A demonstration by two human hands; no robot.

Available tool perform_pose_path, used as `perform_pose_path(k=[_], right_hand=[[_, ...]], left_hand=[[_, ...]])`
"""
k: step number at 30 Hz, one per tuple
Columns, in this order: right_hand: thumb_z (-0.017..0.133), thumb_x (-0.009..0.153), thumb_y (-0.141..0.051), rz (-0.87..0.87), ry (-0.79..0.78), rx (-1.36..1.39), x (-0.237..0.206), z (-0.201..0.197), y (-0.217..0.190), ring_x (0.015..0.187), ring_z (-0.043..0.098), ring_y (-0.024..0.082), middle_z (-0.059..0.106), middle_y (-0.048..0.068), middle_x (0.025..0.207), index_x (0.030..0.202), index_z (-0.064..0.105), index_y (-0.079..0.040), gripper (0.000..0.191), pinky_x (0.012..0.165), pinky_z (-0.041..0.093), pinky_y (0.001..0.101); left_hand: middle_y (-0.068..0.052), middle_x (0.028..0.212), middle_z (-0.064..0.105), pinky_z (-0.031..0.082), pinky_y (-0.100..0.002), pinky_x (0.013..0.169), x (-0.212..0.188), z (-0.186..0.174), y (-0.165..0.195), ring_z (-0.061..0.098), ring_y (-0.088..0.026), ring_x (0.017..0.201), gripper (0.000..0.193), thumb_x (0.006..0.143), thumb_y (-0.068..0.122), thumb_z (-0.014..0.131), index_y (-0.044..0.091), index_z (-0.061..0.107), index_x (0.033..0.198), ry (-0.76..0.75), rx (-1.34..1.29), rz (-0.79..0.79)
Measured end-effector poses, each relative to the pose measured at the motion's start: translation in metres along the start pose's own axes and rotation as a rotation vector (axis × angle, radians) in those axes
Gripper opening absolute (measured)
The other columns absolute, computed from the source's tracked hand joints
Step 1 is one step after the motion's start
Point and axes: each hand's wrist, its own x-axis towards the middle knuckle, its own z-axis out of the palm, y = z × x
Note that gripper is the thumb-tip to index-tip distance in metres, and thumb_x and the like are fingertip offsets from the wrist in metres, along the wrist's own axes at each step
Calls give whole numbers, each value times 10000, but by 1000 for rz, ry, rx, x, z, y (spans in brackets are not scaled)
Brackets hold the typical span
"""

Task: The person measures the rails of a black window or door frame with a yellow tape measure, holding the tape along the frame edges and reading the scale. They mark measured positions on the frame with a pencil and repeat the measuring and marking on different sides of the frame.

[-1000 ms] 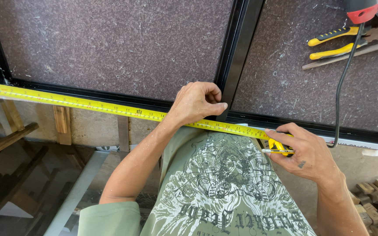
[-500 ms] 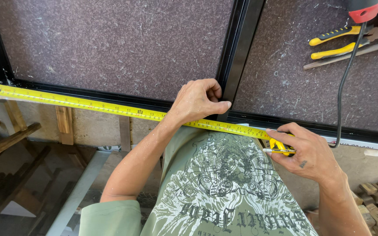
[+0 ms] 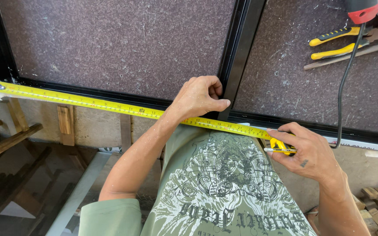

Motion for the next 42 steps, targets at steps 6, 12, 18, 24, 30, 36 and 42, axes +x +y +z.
perform_pose_path(k=[6,12,18,24,30,36,42], right_hand=[[845,686,-315,-38,39,51,-4,3,7,806,706,219,710,30,1075,1166,752,-181,507,672,549,339],[844,676,-298,-108,60,88,-19,11,13,847,709,243,710,55,1087,1152,758,-171,500,703,554,342],[842,681,-266,-115,-55,362,-47,15,39,954,734,219,726,59,1122,1135,766,-120,483,807,559,329],[812,676,-229,-207,-108,403,-46,-5,48,1031,694,242,707,88,1159,1276,649,-61,644,876,544,352],[826,663,-255,-259,-286,340,-29,-6,21,942,704,256,701,69,1112,1361,615,-142,738,798,560,357],[874,690,-350,-373,-96,342,-25,-13,10,1040,680,344,677,154,1181,1417,523,-54,860,879,528,409],[816,797,-311,-119,360,275,0,-6,42,992,736,308,705,142,1109,1214,599,-52,537,842,592,392]], left_hand=[[-72,757,745,577,-336,683,-4,0,11,734,-188,714,404,671,387,806,51,738,885,49,28,-10],[-132,1061,740,547,-413,816,-68,-25,40,707,-285,948,681,768,488,821,40,640,1248,230,343,200],[-119,1015,718,465,-456,898,-179,-60,26,666,-320,1000,580,780,495,763,70,670,1164,191,747,226],[4,736,681,461,-423,761,-191,-44,50,672,-229,711,134,925,329,657,198,683,910,-50,764,22],[-54,741,649,432,-432,699,-144,48,61,664,-270,750,88,778,60,648,107,605,840,-4,752,440],[-98,819,650,463,-454,704,-112,103,81,652,-310,811,108,783,50,649,76,602,876,55,629,549],[-155,1136,691,543,-441,825,-72,118,87,674,-344,1010,237,898,51,650,34,635,1133,461,234,604]])
